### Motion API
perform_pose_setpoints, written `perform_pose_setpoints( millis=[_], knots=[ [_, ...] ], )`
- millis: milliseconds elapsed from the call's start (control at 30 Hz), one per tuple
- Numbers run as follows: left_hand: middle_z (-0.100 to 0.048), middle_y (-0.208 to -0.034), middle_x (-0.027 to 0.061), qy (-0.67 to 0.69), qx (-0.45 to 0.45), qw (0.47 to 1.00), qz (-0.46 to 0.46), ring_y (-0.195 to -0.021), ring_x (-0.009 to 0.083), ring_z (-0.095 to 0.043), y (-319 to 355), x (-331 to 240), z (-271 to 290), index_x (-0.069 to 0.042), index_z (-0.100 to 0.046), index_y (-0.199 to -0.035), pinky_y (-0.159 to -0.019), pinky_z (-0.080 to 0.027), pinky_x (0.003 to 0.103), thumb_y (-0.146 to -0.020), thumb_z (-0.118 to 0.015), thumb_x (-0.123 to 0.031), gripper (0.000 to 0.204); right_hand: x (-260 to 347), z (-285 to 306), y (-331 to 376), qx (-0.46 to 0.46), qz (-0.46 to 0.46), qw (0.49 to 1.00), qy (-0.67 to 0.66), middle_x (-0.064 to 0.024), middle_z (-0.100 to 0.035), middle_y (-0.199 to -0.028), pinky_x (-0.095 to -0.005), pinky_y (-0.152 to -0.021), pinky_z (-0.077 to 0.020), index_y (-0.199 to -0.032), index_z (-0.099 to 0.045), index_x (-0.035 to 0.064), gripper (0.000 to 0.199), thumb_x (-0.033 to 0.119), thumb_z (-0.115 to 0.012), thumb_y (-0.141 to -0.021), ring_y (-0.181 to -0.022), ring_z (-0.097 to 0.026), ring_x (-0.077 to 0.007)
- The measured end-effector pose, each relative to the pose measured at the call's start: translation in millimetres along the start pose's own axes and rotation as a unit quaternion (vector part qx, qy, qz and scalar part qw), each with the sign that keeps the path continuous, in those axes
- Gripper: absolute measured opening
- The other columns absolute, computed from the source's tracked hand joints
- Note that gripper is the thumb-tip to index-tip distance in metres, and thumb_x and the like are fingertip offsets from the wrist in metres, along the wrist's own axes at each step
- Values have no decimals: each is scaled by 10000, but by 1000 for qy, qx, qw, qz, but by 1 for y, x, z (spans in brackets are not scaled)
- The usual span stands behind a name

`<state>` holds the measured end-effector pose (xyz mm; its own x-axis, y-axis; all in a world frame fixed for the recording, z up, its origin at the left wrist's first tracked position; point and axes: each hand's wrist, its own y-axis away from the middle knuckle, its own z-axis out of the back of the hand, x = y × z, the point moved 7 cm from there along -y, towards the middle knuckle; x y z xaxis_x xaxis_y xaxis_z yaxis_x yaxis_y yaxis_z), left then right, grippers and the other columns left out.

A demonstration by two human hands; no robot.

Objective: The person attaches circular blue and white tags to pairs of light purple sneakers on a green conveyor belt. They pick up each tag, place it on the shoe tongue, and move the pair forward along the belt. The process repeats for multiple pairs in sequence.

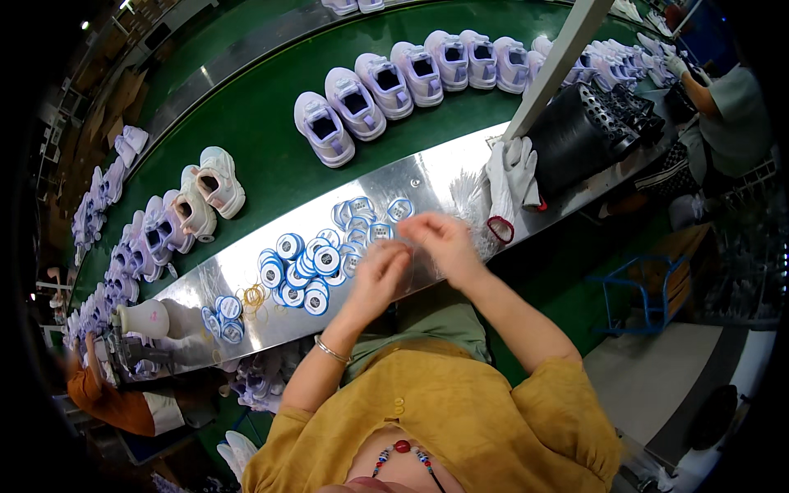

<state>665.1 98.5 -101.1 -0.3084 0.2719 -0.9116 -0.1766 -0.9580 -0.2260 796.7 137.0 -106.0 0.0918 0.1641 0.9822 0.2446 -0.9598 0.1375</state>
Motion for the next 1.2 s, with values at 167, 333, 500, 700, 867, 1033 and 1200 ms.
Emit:
perform_pose_setpoints(
  millis=[167,333,500,700,867,1033,1200],
  knots=[
    [-565,-934,165,-294,0,955,-28,-923,323,-557,-63,20,1,14,-611,-922,-781,-457,397,-763,-691,-106,214,30,37,-19,-21,21,999,-21,-29,-589,-750,-219,-575,-457,-973,-615,-12,134,105,-562,-935,-637,-558,-89],
    [-536,-1035,177,-365,133,921,42,-916,349,-551,-97,46,-23,4,-549,-916,-748,-494,414,-663,-791,-172,392,21,49,-15,-34,-26,999,-4,25,-517,-691,-198,-460,-345,-963,-619,4,110,100,-584,-920,-544,-443,-34],
    [-585,-841,150,-253,94,957,106,-768,331,-581,-111,63,-10,10,-528,-896,-671,-499,373,-653,-791,-152,393,10,58,-13,-44,-29,998,27,57,-517,-706,-175,-522,-332,-946,-610,7,113,113,-594,-914,-604,-422,-8],
    [-630,-794,72,158,1,936,314,-644,123,-644,-81,58,12,4,-528,-941,-497,-482,198,-864,-644,-77,161,-12,48,-21,-33,-54,998,30,30,-575,-758,-168,-564,-359,-949,-613,4,93,75,-607,-890,-658,-480,-16],
    [-641,-865,113,372,-120,874,288,-698,186,-670,-37,37,18,17,-500,-981,-619,-573,259,-902,-600,-67,153,-15,-6,-35,16,-31,999,-39,-3,-613,-796,-183,-606,-412,-952,-619,-8,116,77,-625,-874,-707,-541,-41],
    [-658,-864,84,326,-143,890,285,-707,140,-649,-8,27,40,6,-577,-942,-590,-548,238,-891,-614,-74,102,6,-40,-44,127,-19,991,20,4,-605,-772,-195,-599,-414,-888,-638,2,97,94,-644,-858,-690,-534,-48],
    [-665,-862,72,345,-171,875,295,-745,145,-651,19,39,60,11,-645,-964,-543,-523,223,-891,-617,-88,126,5,-46,-44,158,-69,984,43,27,-573,-706,-197,-565,-383,-848,-647,8,120,127,-666,-838,-643,-495,-44]
  ],
)
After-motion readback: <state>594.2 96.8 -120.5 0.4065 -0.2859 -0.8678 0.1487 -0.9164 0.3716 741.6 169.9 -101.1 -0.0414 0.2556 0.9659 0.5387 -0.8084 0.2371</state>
